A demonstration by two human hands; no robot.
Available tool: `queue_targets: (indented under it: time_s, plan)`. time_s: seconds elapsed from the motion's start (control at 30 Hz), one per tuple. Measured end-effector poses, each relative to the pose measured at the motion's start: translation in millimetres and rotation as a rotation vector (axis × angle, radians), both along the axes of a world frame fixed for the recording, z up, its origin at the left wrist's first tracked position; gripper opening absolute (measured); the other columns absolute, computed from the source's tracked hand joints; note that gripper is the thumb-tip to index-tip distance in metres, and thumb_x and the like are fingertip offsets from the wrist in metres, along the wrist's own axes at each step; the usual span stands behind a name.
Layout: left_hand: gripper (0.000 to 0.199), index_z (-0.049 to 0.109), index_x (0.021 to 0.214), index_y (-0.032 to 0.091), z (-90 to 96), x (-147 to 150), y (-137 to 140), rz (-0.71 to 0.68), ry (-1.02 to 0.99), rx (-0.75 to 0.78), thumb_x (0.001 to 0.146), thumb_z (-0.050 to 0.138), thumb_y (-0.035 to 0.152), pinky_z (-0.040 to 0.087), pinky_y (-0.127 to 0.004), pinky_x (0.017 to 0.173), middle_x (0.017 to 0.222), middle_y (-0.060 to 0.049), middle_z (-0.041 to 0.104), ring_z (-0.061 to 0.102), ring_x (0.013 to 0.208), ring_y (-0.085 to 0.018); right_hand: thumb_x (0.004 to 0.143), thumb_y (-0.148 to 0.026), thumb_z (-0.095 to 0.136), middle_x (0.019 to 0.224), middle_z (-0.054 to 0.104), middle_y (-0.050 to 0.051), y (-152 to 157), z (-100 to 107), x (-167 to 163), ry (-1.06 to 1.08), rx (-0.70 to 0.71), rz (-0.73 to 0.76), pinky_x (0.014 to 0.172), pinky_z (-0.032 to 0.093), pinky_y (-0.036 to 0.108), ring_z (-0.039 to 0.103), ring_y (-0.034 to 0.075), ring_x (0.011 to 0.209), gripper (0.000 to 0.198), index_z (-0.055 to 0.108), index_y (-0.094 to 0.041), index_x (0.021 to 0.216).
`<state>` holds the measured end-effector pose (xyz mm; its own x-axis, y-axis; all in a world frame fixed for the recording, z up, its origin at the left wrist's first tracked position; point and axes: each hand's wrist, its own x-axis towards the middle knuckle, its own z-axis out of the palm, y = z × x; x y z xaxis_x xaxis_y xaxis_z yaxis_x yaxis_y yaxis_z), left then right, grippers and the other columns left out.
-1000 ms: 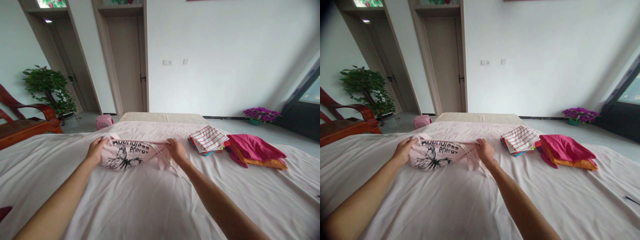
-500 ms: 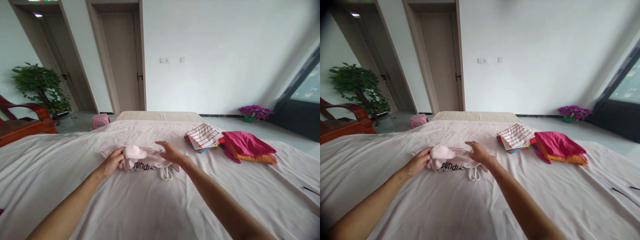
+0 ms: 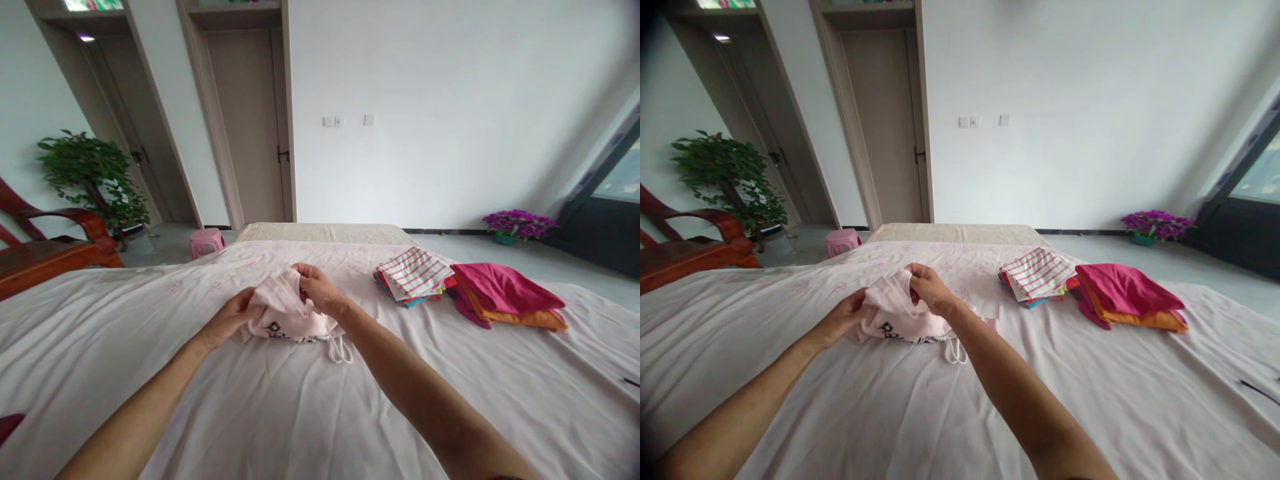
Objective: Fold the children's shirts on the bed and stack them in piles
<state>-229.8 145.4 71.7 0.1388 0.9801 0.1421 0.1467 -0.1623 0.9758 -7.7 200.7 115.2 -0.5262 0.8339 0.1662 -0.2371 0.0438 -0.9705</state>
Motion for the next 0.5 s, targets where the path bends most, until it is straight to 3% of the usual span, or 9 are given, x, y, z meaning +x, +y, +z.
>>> queue_targets:
  time_s: [0.07, 0.13, 0.2, 0.27, 0.37, 0.5]
  plan:
    - [0.044, 0.069, 0.095, 0.022, -13.0, -3.0, 0.4, -0.034, 0.249, -0.021, 0.054, 0.08, 0.035, 0.048, -0.034, 0.081, 0.093, -0.005, 0.071, 0.064, 0.095, -0.03, 0.069, -0.03, 0.064, 0.049, 0.049, -0.009, 3.9, 21.1, 9.2, 0.114, 0.032, -0.15, 0.037, 0.03, 0.016, 0.04, 0.006, 0.039, 0.015, 0.055, -0.019, 0.075]
    - [0.036, 0.071, 0.085, 0.024, -27.0, -9.0, 3.2, 0.037, 0.452, -0.019, 0.051, 0.079, 0.03, 0.047, -0.034, 0.079, 0.088, -0.006, 0.072, 0.065, 0.091, -0.032, 0.07, -0.032, 0.065, 0.051, 0.051, -0.008, 7.1, 44.1, 21.4, 0.222, 0.051, -0.241, 0.039, 0.032, 0.016, 0.042, 0.006, 0.042, 0.018, 0.054, -0.02, 0.075]
    - [0.024, 0.071, 0.079, 0.023, -36.3, -20.5, 8.3, 0.167, 0.552, -0.003, 0.057, 0.074, 0.034, 0.046, -0.033, 0.076, 0.083, -0.006, 0.072, 0.065, 0.086, -0.031, 0.07, -0.032, 0.067, 0.054, 0.052, -0.007, 7.9, 65.5, 36.0, 0.296, 0.075, -0.357, 0.042, 0.035, 0.017, 0.044, 0.006, 0.044, 0.02, 0.051, -0.02, 0.074]
    - [0.025, 0.07, 0.079, 0.021, -34.6, -36.6, 13.5, 0.294, 0.549, 0.021, 0.065, 0.066, 0.042, 0.046, -0.032, 0.073, 0.078, -0.005, 0.071, 0.064, 0.08, -0.028, 0.072, -0.03, 0.066, 0.055, 0.051, -0.007, 6.6, 82.7, 52.6, 0.32, 0.134, -0.522, 0.043, 0.035, 0.017, 0.044, 0.006, 0.045, 0.019, 0.05, -0.021, 0.075]
    - [0.038, 0.069, 0.093, 0.019, -4.5, -59.9, 14.5, 0.435, 0.423, 0.129, 0.067, 0.063, 0.046, 0.047, -0.028, 0.071, 0.082, -0.002, 0.07, 0.062, 0.081, -0.024, 0.078, -0.028, 0.061, 0.059, 0.049, -0.007, 1.8, 102.4, 79.6, 0.303, 0.286, -0.764, 0.044, 0.034, 0.017, 0.045, 0.006, 0.048, 0.012, 0.052, -0.021, 0.08]
    - [0.045, 0.067, 0.108, 0.018, 74.5, -67.1, -6.6, 0.538, 0.317, 0.376, 0.069, 0.065, 0.041, 0.048, -0.027, 0.077, 0.092, 0.001, 0.07, 0.061, 0.082, -0.019, 0.086, -0.035, 0.054, 0.075, 0.056, -0.003, -8.6, 131.3, 116.2, 0.294, 0.584, -0.909, 0.053, 0.044, 0.02, 0.057, 0.01, 0.065, 0.015, 0.055, -0.022, 0.094]
